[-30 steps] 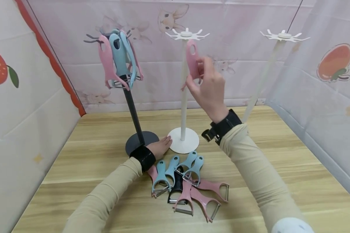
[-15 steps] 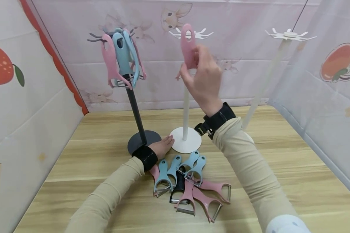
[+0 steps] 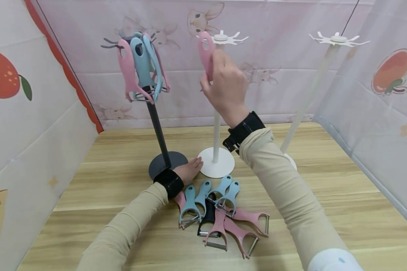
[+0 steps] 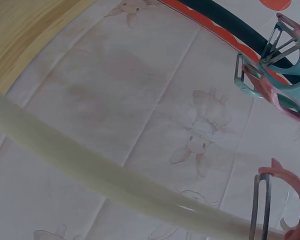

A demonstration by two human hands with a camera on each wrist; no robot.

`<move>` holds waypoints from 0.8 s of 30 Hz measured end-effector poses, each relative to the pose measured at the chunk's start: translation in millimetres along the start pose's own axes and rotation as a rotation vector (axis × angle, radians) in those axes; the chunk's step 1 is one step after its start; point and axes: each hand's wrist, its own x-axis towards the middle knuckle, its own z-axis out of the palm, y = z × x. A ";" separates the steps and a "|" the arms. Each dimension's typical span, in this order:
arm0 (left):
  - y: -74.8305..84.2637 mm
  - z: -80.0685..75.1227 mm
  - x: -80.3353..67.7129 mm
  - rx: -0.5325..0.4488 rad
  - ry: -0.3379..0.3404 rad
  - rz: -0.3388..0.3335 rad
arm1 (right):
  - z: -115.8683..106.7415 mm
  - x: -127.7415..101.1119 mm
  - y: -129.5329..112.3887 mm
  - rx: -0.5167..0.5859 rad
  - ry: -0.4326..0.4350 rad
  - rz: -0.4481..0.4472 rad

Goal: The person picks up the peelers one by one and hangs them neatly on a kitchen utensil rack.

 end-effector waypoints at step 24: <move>-1.3 3.1 3.9 -0.004 -0.017 -0.014 | -7.6 -90.7 44.0 0.030 -0.179 -0.089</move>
